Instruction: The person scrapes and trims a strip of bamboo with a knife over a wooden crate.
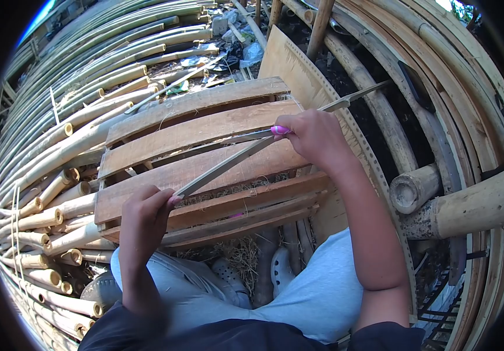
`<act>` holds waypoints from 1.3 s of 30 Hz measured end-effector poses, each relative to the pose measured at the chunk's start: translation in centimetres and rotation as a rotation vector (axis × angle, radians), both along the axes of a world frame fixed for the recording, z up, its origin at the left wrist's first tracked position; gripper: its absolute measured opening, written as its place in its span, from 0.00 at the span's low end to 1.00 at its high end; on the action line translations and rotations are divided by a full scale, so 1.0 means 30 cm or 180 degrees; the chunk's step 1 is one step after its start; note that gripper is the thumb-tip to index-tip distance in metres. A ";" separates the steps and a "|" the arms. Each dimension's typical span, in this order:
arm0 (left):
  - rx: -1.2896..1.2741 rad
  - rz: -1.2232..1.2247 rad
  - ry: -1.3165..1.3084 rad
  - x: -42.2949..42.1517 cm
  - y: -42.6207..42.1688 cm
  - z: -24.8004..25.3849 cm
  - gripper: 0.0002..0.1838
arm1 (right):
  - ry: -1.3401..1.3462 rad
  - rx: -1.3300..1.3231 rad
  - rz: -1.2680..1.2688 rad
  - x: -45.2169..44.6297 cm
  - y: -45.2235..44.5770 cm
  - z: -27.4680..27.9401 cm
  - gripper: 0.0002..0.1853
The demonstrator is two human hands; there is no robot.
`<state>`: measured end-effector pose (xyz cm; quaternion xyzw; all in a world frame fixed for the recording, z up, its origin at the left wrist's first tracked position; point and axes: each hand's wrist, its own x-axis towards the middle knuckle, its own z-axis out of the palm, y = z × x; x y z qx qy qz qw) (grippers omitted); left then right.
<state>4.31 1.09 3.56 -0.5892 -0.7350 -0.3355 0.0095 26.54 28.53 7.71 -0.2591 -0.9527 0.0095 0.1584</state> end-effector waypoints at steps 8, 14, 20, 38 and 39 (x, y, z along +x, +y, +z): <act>-0.0004 -0.0039 -0.0011 -0.070 0.040 -0.048 0.07 | 0.0199 -0.0239 -0.0196 -0.032 -0.041 -0.022 0.06; 0.0098 -0.0020 0.0173 -0.080 0.047 -0.053 0.08 | 0.0836 -0.1289 -0.1091 -0.027 -0.097 0.019 0.21; 0.0099 -0.0013 0.0126 -0.082 0.054 -0.062 0.07 | 0.0684 -0.1603 -0.1517 -0.101 -0.150 -0.126 0.29; 0.0104 0.0046 0.0076 -0.062 0.043 -0.059 0.09 | 0.0405 -0.1731 -0.1776 -0.108 -0.144 -0.061 0.28; 0.0101 0.0037 0.0080 -0.062 0.044 -0.059 0.09 | 0.0380 -0.1644 -0.1547 -0.116 -0.163 -0.088 0.28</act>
